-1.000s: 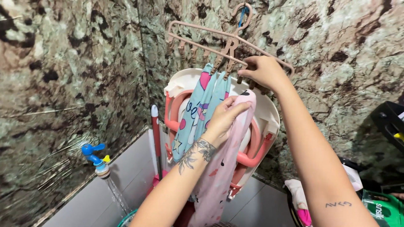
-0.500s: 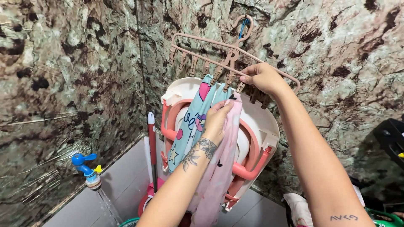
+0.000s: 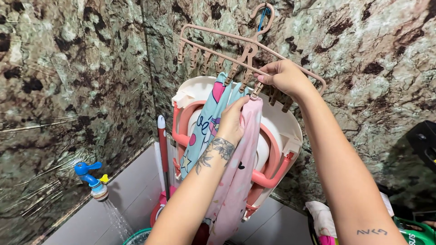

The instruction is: The recorder is washing clothes by hand in buckets and then hanging them on a drying rack.

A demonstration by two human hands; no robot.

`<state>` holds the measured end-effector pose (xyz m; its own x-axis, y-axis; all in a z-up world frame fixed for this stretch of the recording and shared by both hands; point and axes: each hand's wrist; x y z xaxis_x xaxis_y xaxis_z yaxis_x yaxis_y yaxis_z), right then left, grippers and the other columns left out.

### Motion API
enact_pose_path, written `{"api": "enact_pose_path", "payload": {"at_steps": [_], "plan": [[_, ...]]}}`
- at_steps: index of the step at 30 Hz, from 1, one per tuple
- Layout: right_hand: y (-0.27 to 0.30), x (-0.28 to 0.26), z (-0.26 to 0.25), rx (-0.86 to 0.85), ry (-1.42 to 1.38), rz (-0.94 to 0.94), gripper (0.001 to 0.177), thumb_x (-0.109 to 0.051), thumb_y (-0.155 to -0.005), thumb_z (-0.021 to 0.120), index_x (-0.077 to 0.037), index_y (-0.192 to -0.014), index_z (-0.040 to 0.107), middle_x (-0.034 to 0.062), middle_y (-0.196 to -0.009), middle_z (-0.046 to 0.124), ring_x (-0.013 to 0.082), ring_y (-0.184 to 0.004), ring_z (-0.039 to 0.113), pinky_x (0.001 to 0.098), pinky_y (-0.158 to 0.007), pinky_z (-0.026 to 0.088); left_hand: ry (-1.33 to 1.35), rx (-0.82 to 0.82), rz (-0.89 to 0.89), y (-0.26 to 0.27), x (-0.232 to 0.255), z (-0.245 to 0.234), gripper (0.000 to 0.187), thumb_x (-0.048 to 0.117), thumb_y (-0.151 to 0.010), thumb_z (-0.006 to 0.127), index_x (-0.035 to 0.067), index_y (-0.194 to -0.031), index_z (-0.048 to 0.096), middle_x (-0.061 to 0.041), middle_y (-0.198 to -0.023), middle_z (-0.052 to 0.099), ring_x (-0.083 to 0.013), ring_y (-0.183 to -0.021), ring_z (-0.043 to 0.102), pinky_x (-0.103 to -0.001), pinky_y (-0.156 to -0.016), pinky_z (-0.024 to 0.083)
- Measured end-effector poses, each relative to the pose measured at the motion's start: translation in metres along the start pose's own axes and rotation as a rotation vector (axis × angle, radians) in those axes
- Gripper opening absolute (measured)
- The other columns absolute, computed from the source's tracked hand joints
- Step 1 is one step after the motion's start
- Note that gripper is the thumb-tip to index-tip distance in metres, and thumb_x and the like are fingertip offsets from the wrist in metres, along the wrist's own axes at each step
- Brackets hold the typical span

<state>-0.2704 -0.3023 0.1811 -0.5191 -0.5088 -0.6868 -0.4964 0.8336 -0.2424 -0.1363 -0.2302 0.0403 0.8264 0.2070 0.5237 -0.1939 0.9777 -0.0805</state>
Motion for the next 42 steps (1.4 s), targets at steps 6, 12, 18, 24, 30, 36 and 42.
{"api": "enact_pose_path", "payload": {"at_steps": [6,12,18,24,30,36,42], "plan": [[-0.003,0.002,-0.002,-0.026,-0.028,-0.01,0.025,-0.011,-0.091,0.075,-0.003,-0.115,0.077,0.0013,-0.095,0.077,0.0066,-0.082,0.064,0.0256,-0.078,0.051,0.149,-0.161,-0.084,-0.014,0.003,0.003,0.017,0.008,-0.096,0.067,0.001,-0.111,0.066,-0.012,-0.104,0.073,-0.0213,-0.094,0.073,-0.034,-0.082,0.061],[0.006,-0.005,-0.006,-0.162,-0.123,-0.023,0.03,-0.013,-0.09,0.076,-0.001,-0.117,0.076,0.0011,-0.102,0.077,0.0048,-0.086,0.063,0.0255,-0.078,0.051,0.187,-0.222,-0.151,-0.035,0.015,0.006,0.015,0.004,-0.096,0.065,0.005,-0.111,0.063,-0.012,-0.104,0.07,-0.0235,-0.097,0.072,-0.037,-0.087,0.062],[0.039,-0.034,-0.002,-0.051,0.371,-0.132,0.049,-0.037,-0.09,0.076,-0.01,-0.13,0.068,0.0093,-0.104,0.075,0.0177,-0.091,0.07,0.034,-0.083,0.053,-0.061,-0.235,-0.16,-0.014,0.027,-0.003,0.027,0.015,-0.096,0.071,0.002,-0.119,0.065,-0.009,-0.109,0.07,-0.0207,-0.102,0.068,-0.034,-0.09,0.059],[0.067,-0.009,0.014,0.17,0.408,-0.571,0.044,-0.021,-0.099,0.074,0.0,-0.136,0.066,0.0184,-0.121,0.072,0.0289,-0.105,0.069,0.0397,-0.092,0.053,-0.722,-0.145,-0.048,0.038,0.024,-0.045,0.05,0.035,-0.096,0.064,0.005,-0.136,0.063,-0.003,-0.12,0.072,-0.0119,-0.11,0.065,-0.025,-0.096,0.05],[0.152,-0.014,0.118,0.212,0.21,-0.803,0.017,0.001,-0.105,0.067,0.004,-0.12,0.071,0.0173,-0.119,0.073,0.0276,-0.109,0.071,0.0353,-0.097,0.055,-0.851,-0.071,-0.078,0.117,0.03,-0.13,0.051,0.04,-0.097,0.064,0.004,-0.134,0.067,-0.002,-0.117,0.071,-0.0098,-0.104,0.063,-0.025,-0.092,0.052],[0.181,0.041,0.309,-0.368,-0.37,-0.351,0.014,-0.006,-0.108,0.064,-0.003,-0.118,0.074,0.0033,-0.102,0.073,0.0098,-0.092,0.067,0.0245,-0.082,0.054,-0.868,0.264,-0.211,0.237,0.049,-0.287,0.051,0.048,-0.094,0.062,0.013,-0.131,0.067,0.008,-0.114,0.07,-0.0045,-0.097,0.062,-0.023,-0.073,0.045],[0.245,0.157,0.555,-0.838,-0.338,-0.138,0.021,-0.02,-0.101,0.063,-0.006,-0.111,0.075,0.004,-0.089,0.075,0.0103,-0.08,0.068,0.0276,-0.075,0.055,-0.659,0.826,-0.076,0.389,0.028,-0.413,0.049,0.048,-0.097,0.061,0.012,-0.13,0.068,0.003,-0.111,0.069,-0.0083,-0.1,0.062,-0.025,-0.08,0.046]]}}
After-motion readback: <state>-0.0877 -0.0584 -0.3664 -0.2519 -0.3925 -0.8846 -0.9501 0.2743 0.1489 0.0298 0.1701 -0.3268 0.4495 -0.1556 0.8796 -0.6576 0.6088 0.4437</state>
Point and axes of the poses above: each hand's wrist, its own y-axis away from the middle knuckle, its own z-axis out of the palm, x = y × z
